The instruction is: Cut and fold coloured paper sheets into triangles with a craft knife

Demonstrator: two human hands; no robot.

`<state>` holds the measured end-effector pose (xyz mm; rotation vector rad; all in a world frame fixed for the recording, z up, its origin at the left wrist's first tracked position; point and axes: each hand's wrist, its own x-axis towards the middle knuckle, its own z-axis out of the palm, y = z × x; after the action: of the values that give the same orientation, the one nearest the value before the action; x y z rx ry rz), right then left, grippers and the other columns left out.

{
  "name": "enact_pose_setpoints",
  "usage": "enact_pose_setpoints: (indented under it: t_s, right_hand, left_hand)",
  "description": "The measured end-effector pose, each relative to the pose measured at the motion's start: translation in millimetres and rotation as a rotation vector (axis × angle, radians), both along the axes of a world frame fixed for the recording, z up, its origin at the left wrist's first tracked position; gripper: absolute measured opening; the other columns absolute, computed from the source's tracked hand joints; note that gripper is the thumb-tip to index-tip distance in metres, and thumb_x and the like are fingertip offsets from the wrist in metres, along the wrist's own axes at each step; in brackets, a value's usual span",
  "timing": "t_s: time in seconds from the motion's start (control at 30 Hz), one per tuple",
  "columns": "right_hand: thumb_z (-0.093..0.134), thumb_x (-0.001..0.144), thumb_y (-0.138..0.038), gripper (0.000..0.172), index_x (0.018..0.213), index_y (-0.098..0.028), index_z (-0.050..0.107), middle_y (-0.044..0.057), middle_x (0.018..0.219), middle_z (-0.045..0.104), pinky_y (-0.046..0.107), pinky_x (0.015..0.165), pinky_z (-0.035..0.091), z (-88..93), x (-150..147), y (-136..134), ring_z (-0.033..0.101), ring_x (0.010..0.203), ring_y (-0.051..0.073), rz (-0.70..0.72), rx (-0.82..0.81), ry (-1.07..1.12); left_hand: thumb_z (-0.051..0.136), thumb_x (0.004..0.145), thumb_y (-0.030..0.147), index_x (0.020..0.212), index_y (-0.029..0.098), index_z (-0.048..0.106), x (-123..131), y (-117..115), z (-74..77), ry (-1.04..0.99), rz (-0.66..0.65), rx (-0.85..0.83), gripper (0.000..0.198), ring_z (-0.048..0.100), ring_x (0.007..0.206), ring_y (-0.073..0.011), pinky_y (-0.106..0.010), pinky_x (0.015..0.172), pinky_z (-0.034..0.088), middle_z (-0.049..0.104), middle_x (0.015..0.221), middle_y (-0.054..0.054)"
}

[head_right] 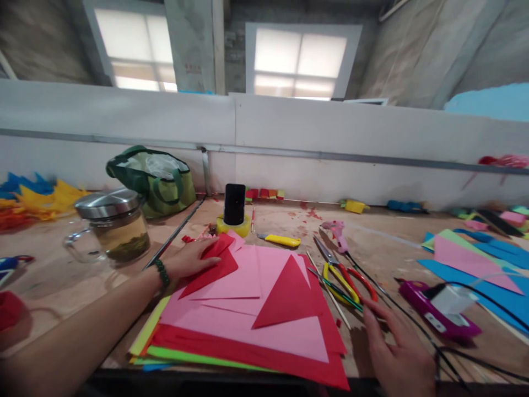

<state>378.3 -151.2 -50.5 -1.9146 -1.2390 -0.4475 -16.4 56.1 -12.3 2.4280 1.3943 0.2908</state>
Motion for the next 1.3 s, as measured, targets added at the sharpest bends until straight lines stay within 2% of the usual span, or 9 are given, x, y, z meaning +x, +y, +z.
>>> enact_pose_setpoints:
  t_s: [0.1, 0.27, 0.37, 0.47, 0.6, 0.73, 0.83, 1.03, 1.3]
  right_hand:
    - [0.046, 0.082, -0.059, 0.047, 0.099, -0.021, 0.067, 0.010, 0.104, 0.070, 0.032, 0.052, 0.053, 8.6, -5, -3, 0.068, 0.089, 0.029, 0.062, -0.017, -0.019]
    - [0.052, 0.087, -0.045, 0.038, 0.118, -0.025, 0.060, 0.008, 0.121, 0.065, 0.037, 0.079, 0.056, 40.0, -39, 5, 0.061, 0.111, 0.027, 0.464, -0.150, -0.273]
    - [0.059, 0.084, -0.044, 0.046, 0.124, -0.021, 0.058, 0.012, 0.124, 0.063, 0.041, 0.087, 0.055, 53.3, -65, 19, 0.061, 0.111, 0.028, 0.640, -0.401, -0.324]
    - [0.060, 0.085, -0.038, 0.041, 0.120, -0.017, 0.060, 0.013, 0.116, 0.067, 0.044, 0.089, 0.053, 54.2, -81, 31, 0.064, 0.105, 0.027, 0.678, -0.547, -0.270]
    - [0.069, 0.075, -0.049, 0.059, 0.125, -0.019, 0.058, 0.014, 0.128, 0.060, 0.053, 0.099, 0.043, 51.8, -85, 24, 0.052, 0.121, 0.032, 0.725, -0.577, -0.265]
    - [0.076, 0.066, -0.051, 0.072, 0.130, -0.023, 0.055, 0.013, 0.136, 0.053, 0.051, 0.099, 0.045, 54.3, -80, 3, 0.049, 0.124, 0.032, 0.818, -0.667, -0.256]
    - [0.075, 0.070, -0.041, 0.059, 0.125, -0.024, 0.059, 0.012, 0.132, 0.057, 0.048, 0.095, 0.049, 55.1, -76, -6, 0.055, 0.119, 0.030, 0.808, -0.671, -0.237]
    - [0.061, 0.086, -0.030, 0.024, 0.108, -0.023, 0.069, 0.009, 0.115, 0.069, 0.037, 0.091, 0.053, 55.9, -75, -7, 0.063, 0.108, 0.023, 0.897, -0.568, -0.199]
    - [0.045, 0.094, -0.020, 0.024, 0.099, -0.022, 0.068, 0.005, 0.097, 0.073, 0.027, 0.075, 0.056, 55.4, -76, -5, 0.068, 0.089, 0.016, 0.908, -0.386, -0.237]
  left_hand:
    - [0.054, 0.068, 0.076, 0.148, 0.016, 0.024, 1, -7, 4.5, 0.010, 0.008, -0.004, 0.104, 0.026, 0.138, -0.0368, -0.051, 0.110, 0.023, 0.030, 0.150, -0.020]
    - [0.060, 0.055, 0.082, 0.150, 0.023, 0.019, 5, -16, 1.1, 0.084, -0.098, -0.053, 0.120, 0.014, 0.140, -0.0433, -0.059, 0.108, 0.018, 0.016, 0.155, -0.021]
    - [0.057, 0.063, 0.079, 0.150, 0.023, 0.019, 7, -17, -0.8, 0.084, -0.125, -0.054, 0.110, 0.019, 0.140, -0.0413, -0.056, 0.109, 0.019, 0.020, 0.154, -0.021]
    - [0.053, 0.074, 0.073, 0.148, 0.023, 0.028, 9, -18, 4.8, 0.063, -0.103, 0.059, 0.093, 0.017, 0.140, -0.0400, -0.057, 0.110, 0.011, 0.024, 0.153, -0.019]
    - [0.064, 0.070, 0.066, 0.145, 0.024, 0.034, 13, -37, 21.7, -0.009, -0.330, 0.068, 0.091, 0.020, 0.139, -0.0359, -0.047, 0.111, 0.018, 0.027, 0.152, -0.013]
    - [0.070, 0.061, 0.068, 0.136, 0.025, 0.047, 20, -76, 34.5, 0.055, -0.565, 0.030, 0.089, 0.044, 0.119, -0.0343, -0.041, 0.097, 0.036, 0.046, 0.130, -0.014]
    - [0.068, 0.064, 0.068, 0.128, 0.023, 0.054, 20, -98, 34.8, 0.107, -0.603, 0.064, 0.079, 0.050, 0.105, -0.0316, -0.039, 0.088, 0.041, 0.051, 0.114, -0.012]
    - [0.062, 0.071, 0.069, 0.130, 0.025, 0.050, 16, -110, 29.7, 0.079, -0.536, 0.053, 0.075, 0.052, 0.103, -0.0283, -0.037, 0.088, 0.042, 0.050, 0.117, -0.012]
    - [0.060, 0.073, 0.067, 0.129, 0.024, 0.051, 26, -121, 33.3, 0.065, -0.499, 0.066, 0.070, 0.056, 0.102, -0.0273, -0.033, 0.081, 0.045, 0.055, 0.119, -0.012]
